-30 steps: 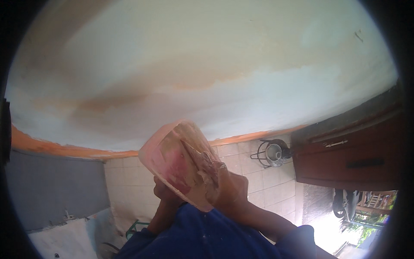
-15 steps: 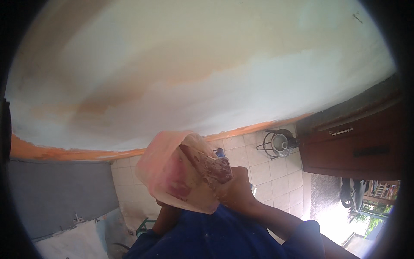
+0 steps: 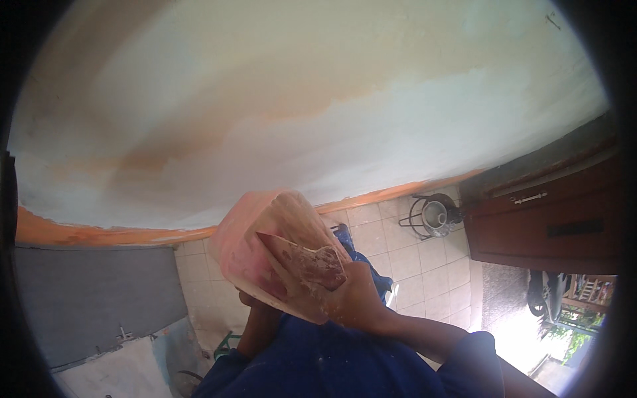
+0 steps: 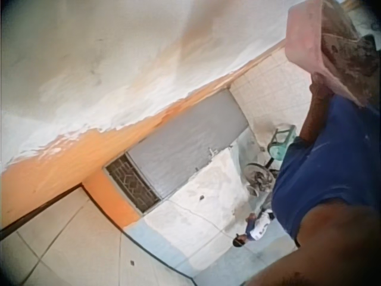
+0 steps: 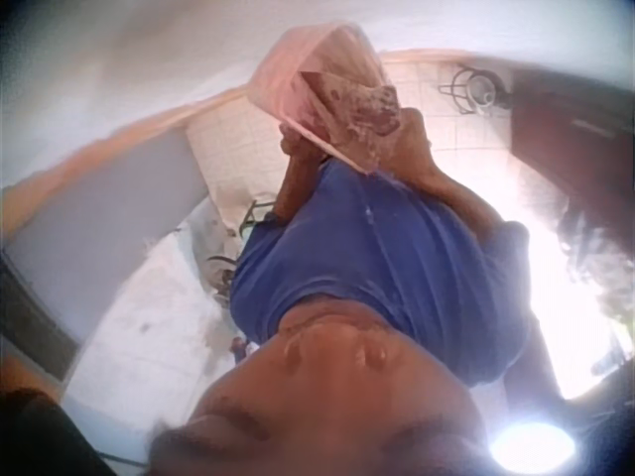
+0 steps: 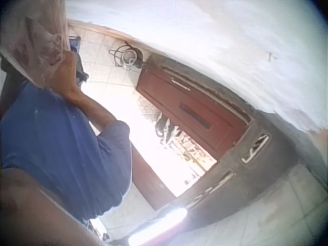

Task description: The person applies a white substance to a wall using a putty knife, spreading it over an orange-painted area. They repeatedly scoop the material from a container and smooth it across the wall surface.

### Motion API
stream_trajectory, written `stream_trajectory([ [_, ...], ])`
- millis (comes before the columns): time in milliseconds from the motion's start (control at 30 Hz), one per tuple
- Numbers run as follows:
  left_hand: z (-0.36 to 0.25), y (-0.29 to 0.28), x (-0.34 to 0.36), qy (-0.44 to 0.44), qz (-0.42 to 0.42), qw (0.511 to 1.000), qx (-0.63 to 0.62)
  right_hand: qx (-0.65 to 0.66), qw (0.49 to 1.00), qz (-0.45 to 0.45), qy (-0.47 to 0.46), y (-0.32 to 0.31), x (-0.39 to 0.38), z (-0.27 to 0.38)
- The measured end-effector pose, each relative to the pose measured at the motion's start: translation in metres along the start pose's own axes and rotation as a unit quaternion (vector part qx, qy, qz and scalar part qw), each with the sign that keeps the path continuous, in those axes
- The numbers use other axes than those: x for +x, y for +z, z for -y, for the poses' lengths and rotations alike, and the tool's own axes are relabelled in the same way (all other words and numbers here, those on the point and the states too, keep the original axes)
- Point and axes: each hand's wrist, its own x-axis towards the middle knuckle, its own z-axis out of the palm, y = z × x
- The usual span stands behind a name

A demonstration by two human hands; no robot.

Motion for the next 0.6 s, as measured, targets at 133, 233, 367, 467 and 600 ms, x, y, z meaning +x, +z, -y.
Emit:
stream_trajectory([
  [133,0.001,-0.002,0.0,-0.002,-0.016,1.0,-0.015,0.043,0.999,-0.023,0.01,-0.002,0.005,0.006],
  [233,0.003,0.0,0.005,-0.004,-0.04,0.998,-0.039,0.055,0.997,-0.052,0.011,-0.006,0.001,0.013],
  [367,0.01,0.006,0.014,-0.023,-0.108,0.988,-0.111,0.21,0.976,-0.051,0.003,-0.024,-0.001,0.006],
  [467,0.012,0.009,0.024,-0.036,-0.137,0.976,-0.164,0.419,0.905,-0.067,-0.046,-0.035,-0.005,0.018],
  [600,0.006,0.015,0.025,-0.057,-0.157,0.959,-0.229,0.567,0.812,-0.085,-0.108,-0.051,-0.006,0.023],
])
